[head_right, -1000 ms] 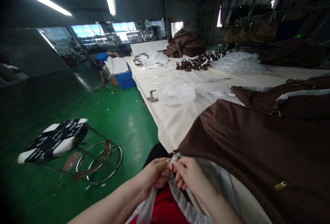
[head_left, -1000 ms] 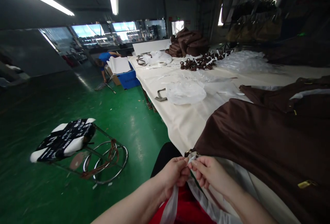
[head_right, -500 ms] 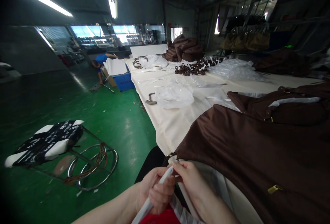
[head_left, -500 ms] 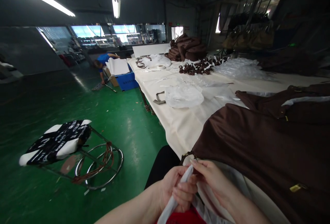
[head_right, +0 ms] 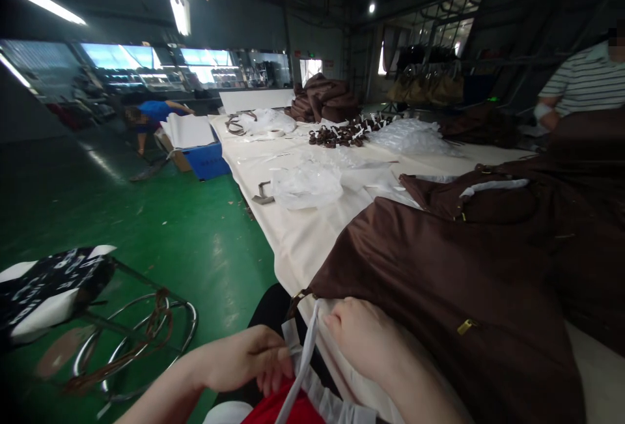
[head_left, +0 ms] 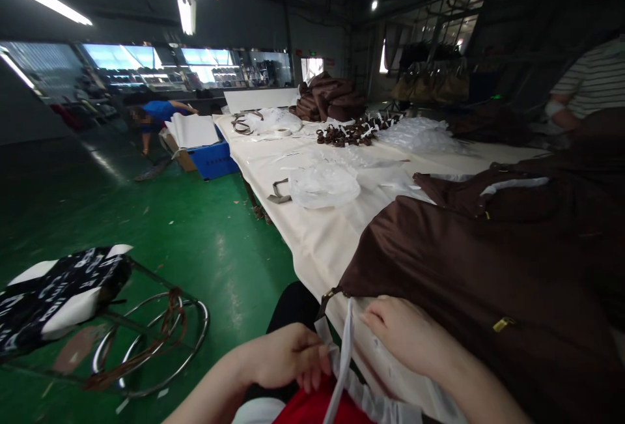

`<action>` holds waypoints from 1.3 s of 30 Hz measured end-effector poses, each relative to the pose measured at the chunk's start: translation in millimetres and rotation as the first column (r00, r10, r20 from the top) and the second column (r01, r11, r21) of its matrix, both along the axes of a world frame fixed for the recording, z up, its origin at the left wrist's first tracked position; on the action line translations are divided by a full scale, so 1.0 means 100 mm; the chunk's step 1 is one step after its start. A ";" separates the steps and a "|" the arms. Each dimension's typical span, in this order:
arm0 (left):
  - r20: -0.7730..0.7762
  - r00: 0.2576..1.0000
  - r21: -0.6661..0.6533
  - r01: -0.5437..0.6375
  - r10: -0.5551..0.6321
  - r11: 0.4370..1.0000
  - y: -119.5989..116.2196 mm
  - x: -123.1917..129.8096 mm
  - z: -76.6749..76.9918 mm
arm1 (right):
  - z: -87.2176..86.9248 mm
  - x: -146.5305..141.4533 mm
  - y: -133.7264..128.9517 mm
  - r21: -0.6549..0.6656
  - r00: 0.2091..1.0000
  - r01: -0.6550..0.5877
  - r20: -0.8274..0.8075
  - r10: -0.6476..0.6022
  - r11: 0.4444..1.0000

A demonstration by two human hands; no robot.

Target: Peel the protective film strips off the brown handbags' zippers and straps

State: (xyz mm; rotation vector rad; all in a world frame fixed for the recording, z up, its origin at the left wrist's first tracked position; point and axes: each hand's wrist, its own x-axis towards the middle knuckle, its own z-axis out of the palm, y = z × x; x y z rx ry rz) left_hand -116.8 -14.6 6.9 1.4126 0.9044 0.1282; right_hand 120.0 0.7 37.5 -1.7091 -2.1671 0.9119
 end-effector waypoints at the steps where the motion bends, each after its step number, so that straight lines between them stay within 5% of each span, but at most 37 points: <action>1: -0.035 0.997 0.087 -0.061 0.064 0.994 0.05 -0.06 0.00 | 0.15 0.13 -0.03 0.109 0.990 0.008 0.137 -0.023 0.994; 5: -0.080 0.958 0.298 -0.241 0.275 0.924 0.25 -0.21 -0.06 | 0.52 0.62 -0.11 0.311 0.920 0.155 0.302 -0.252 0.938; 7: -0.060 0.953 0.309 -0.265 0.297 0.913 0.31 -0.20 -0.08 | 0.44 0.77 -0.16 0.291 0.875 0.168 0.396 -0.278 0.942; 10: -0.015 0.958 0.316 -0.268 0.288 0.910 0.36 -0.11 -0.11 | 0.10 0.82 -0.25 0.242 0.766 0.140 0.588 -0.260 0.960; 14: -0.013 0.951 0.392 -0.280 0.309 0.876 0.39 0.07 -0.18 | -0.24 0.74 -0.34 0.394 0.682 0.102 0.640 -0.352 0.914; 23: -0.094 0.953 0.498 -0.206 0.289 0.842 0.35 0.25 -0.12 | -0.20 0.79 -0.29 0.487 0.768 0.162 0.483 -0.420 0.858; 25: -0.116 0.940 0.577 -0.198 0.319 0.792 0.37 0.22 -0.07 | -0.12 0.86 -0.32 0.422 0.813 0.171 0.451 -0.369 0.891; 28: -0.095 0.876 0.719 -0.268 0.473 0.641 0.49 0.15 0.00 | 0.08 1.07 -0.38 0.296 0.882 0.212 0.353 -0.313 0.931; 32: -0.040 0.825 0.808 -0.305 0.564 0.504 0.68 0.21 0.12 | 0.19 1.42 -0.39 0.199 0.792 0.426 0.388 -0.471 0.882; 35: -0.110 0.863 0.792 -0.224 0.493 0.569 0.77 0.48 0.18 | -0.03 1.65 -0.28 0.106 0.765 0.522 0.381 -0.519 0.847; 39: -0.206 0.916 0.734 -0.088 0.344 0.673 0.89 0.89 0.07 | -0.49 1.88 -0.07 0.041 0.790 0.569 0.249 -0.560 0.821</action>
